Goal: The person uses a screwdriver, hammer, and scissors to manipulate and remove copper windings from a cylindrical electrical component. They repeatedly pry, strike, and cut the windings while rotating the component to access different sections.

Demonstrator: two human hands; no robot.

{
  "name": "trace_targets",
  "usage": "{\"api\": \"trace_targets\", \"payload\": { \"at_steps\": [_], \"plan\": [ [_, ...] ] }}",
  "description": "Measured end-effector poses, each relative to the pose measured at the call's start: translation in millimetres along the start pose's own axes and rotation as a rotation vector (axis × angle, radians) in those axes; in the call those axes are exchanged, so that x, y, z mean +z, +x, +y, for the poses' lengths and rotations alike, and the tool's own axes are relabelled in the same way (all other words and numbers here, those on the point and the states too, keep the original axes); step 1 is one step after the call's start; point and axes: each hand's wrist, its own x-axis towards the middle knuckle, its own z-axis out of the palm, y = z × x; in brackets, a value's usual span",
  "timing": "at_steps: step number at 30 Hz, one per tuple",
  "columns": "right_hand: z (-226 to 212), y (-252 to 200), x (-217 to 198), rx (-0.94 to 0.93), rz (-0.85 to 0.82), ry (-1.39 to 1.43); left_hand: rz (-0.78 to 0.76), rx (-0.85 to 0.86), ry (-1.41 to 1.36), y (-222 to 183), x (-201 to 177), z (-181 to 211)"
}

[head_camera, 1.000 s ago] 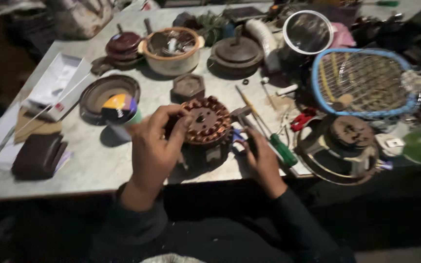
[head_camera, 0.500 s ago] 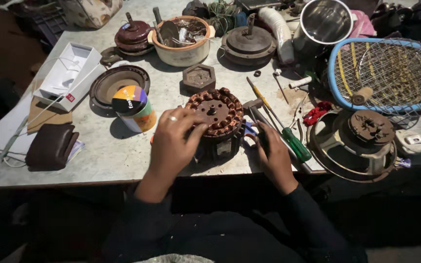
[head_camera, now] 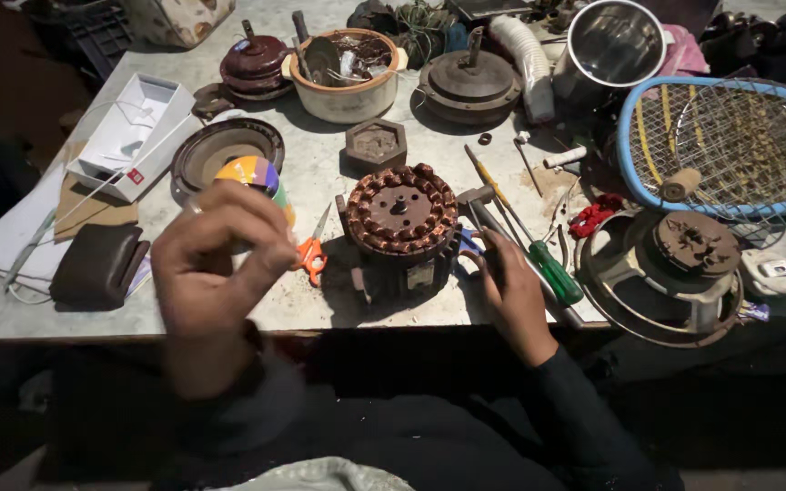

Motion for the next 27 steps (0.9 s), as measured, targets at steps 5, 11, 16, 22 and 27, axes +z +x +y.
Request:
{"api": "trace_targets", "payload": {
  "at_steps": [5, 11, 16, 22, 27],
  "plan": [
    [-1.7, -0.9, -0.7, 0.052, -0.008, 0.034, -0.228, -0.21, 0.288, 10.5, -4.7, -33.4],
    [-3.0, 0.6, -2.6, 0.01, -0.008, 0.007, -0.153, -0.031, 0.537, 5.8, 46.7, -88.2],
    [-1.9, -1.0, -3.1, 0.048, -0.018, 0.035, -0.062, -0.056, 0.49, -1.6, 56.5, -122.0],
    [-2.3, 2.9, -2.2, 0.0, 0.012, 0.016, 0.252, -0.557, -0.745, -22.9, 36.4, -146.0],
    [-3.8, -0.1, -1.3, 0.025, 0.0, 0.006, -0.056, -0.372, -0.54, -31.9, -21.3, -117.1]
  ]
}}
